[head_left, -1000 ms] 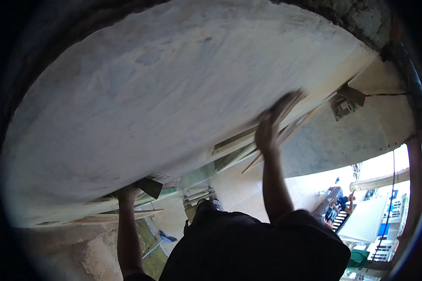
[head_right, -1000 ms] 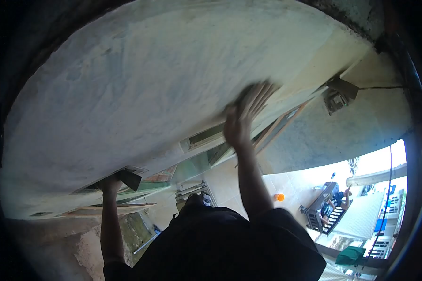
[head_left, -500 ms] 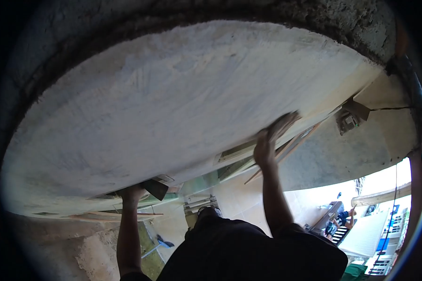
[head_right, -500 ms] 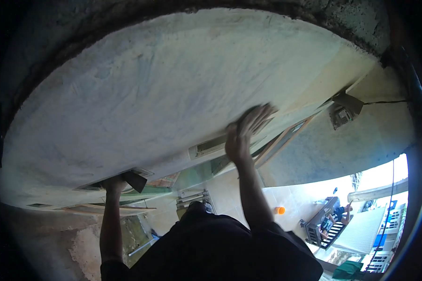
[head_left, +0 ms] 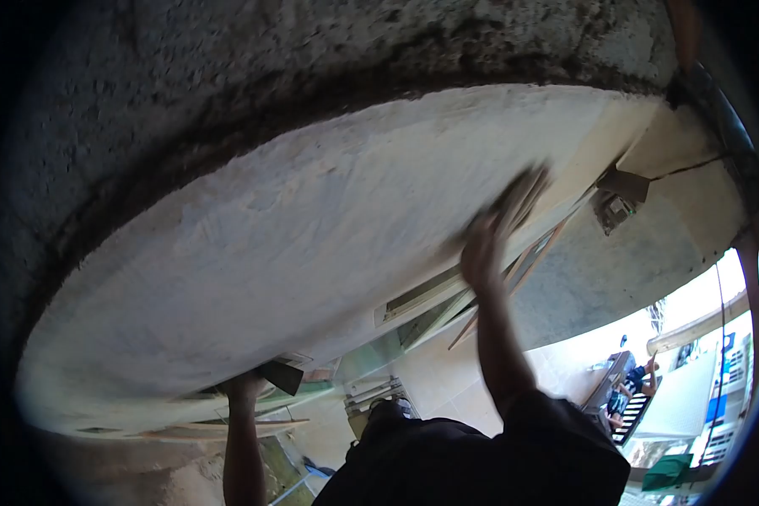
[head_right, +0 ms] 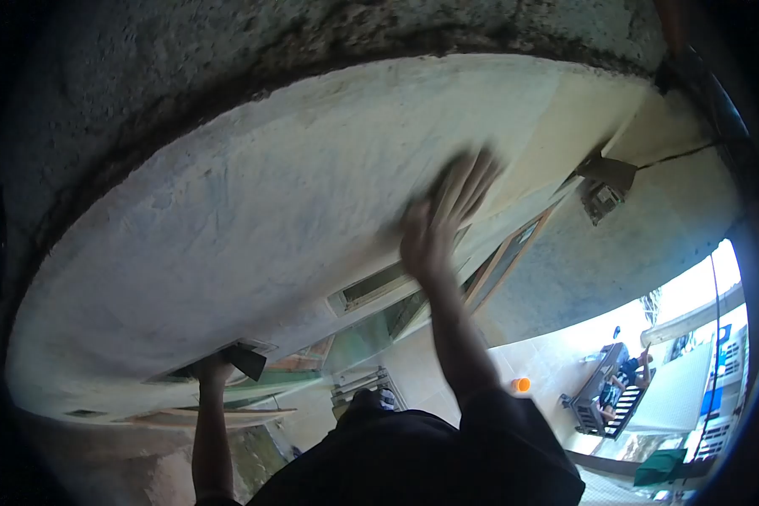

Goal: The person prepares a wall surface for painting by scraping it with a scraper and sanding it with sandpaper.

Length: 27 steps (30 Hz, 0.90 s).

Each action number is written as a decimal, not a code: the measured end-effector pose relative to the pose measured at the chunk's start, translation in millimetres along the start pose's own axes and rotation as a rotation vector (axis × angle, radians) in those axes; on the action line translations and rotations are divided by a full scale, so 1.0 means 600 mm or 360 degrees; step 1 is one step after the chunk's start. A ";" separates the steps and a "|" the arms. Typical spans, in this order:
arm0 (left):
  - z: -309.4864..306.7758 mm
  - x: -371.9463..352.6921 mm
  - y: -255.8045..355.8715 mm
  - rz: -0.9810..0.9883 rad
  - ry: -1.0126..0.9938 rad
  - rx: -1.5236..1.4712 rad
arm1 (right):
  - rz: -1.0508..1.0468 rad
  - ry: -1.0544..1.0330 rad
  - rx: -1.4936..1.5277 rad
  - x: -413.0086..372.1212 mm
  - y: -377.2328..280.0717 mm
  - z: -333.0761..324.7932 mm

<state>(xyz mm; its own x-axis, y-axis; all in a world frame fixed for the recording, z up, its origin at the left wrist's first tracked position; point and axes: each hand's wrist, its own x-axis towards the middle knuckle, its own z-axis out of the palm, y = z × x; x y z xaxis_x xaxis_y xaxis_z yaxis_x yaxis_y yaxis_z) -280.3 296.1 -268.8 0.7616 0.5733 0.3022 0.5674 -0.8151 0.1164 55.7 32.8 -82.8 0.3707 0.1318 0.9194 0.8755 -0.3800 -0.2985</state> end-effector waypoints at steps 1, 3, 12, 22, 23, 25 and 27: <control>-0.002 0.006 0.005 -0.0031 -0.0100 -0.0053 | -0.0102 0.0053 -0.0091 0.076 -0.009 -0.024; -0.026 0.015 0.024 0.0150 0.0162 -0.0087 | -0.0081 0.0044 -0.0107 0.066 -0.007 -0.020; 0.016 -0.005 -0.021 0.0137 0.0053 0.0041 | 0.0219 -0.0121 0.0012 -0.086 -0.014 0.015; -0.020 0.009 0.014 -0.0162 -0.0330 -0.0087 | 0.0193 -0.0189 -0.0034 -0.142 -0.059 0.048; -0.022 0.008 0.011 -0.0132 -0.0331 -0.0064 | 0.0276 -0.0135 -0.0026 -0.146 -0.047 0.054; -0.025 0.014 0.018 -0.0086 -0.0332 0.0011 | 0.0320 0.0017 -0.0195 -0.029 -0.021 0.027; -0.019 0.014 0.010 -0.0070 -0.0347 0.0086 | 0.0006 0.0426 -0.0095 0.127 0.003 -0.019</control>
<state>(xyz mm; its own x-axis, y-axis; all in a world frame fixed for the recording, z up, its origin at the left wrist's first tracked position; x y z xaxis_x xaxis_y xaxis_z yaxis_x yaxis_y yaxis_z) -274.0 294.9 -254.6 0.7821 0.6173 0.0858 0.6131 -0.7867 0.0721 81.9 31.6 -10.5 0.2721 -0.1134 0.9556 0.8514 -0.4344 -0.2940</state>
